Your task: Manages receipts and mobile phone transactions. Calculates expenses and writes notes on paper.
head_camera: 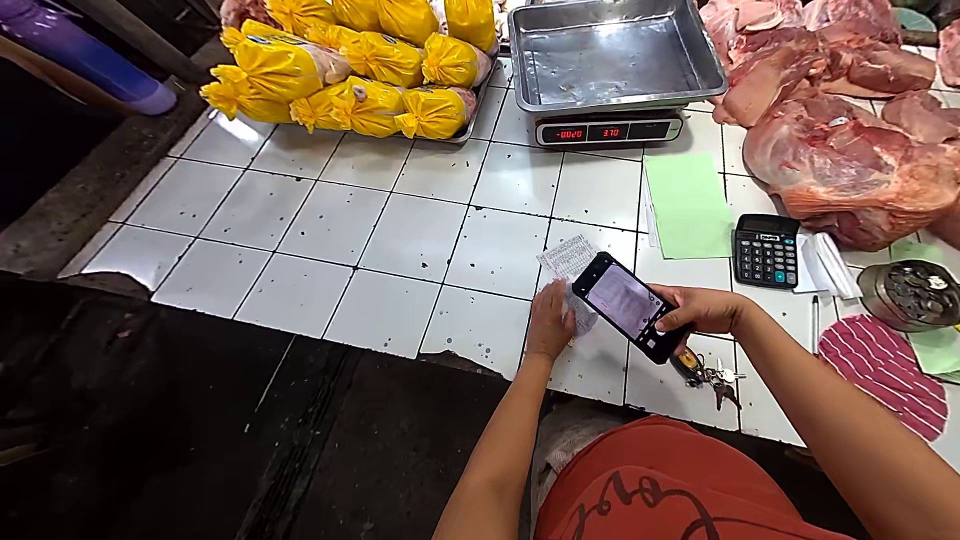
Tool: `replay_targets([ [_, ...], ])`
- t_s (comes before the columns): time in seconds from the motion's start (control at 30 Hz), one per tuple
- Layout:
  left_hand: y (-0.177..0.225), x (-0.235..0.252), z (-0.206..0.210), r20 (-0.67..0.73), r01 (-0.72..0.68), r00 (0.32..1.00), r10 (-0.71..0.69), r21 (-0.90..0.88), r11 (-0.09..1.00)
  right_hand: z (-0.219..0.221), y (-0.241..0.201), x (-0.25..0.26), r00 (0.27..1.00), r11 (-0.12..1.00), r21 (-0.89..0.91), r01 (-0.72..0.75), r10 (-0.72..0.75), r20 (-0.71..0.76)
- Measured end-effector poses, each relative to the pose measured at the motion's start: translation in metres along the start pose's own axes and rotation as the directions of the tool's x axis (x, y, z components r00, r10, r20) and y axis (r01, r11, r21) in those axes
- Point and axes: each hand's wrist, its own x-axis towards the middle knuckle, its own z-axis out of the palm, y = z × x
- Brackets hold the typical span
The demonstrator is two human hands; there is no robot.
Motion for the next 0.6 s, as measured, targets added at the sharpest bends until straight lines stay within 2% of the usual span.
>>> replay_targets([
  [0.03,0.001,0.0,0.0,0.019,-0.023,1.0,0.022,0.038,0.999,0.0,0.007,-0.001,1.0,1.0,0.024,0.018,-0.018,-0.006],
  [0.17,0.011,0.005,-0.004,0.269,-0.053,0.963,0.01,0.152,0.987,0.001,0.041,-0.018,0.997,0.99,0.126,0.063,-0.055,-0.061],
  [0.3,0.018,0.03,0.002,0.354,-0.122,0.933,0.061,0.155,0.98,-0.001,0.072,-0.042,0.992,0.976,0.205,0.072,-0.05,-0.114],
  [0.37,0.026,0.042,0.013,0.298,-0.064,0.955,0.013,0.164,0.984,-0.003,0.085,-0.052,0.99,0.961,0.261,0.086,-0.054,-0.126],
  [0.47,0.047,0.056,0.041,0.049,0.13,0.988,-0.144,0.214,0.968,-0.007,0.097,-0.062,0.986,0.94,0.319,0.117,-0.072,-0.151],
  [0.53,0.066,0.064,0.055,-0.042,0.279,0.96,-0.276,0.213,0.937,-0.009,0.097,-0.064,0.98,0.937,0.327,0.125,-0.066,-0.186],
  [0.6,0.085,0.069,0.061,-0.02,0.378,0.924,-0.383,0.223,0.899,-0.01,0.092,-0.064,0.973,0.941,0.32,0.107,-0.033,-0.23],
])
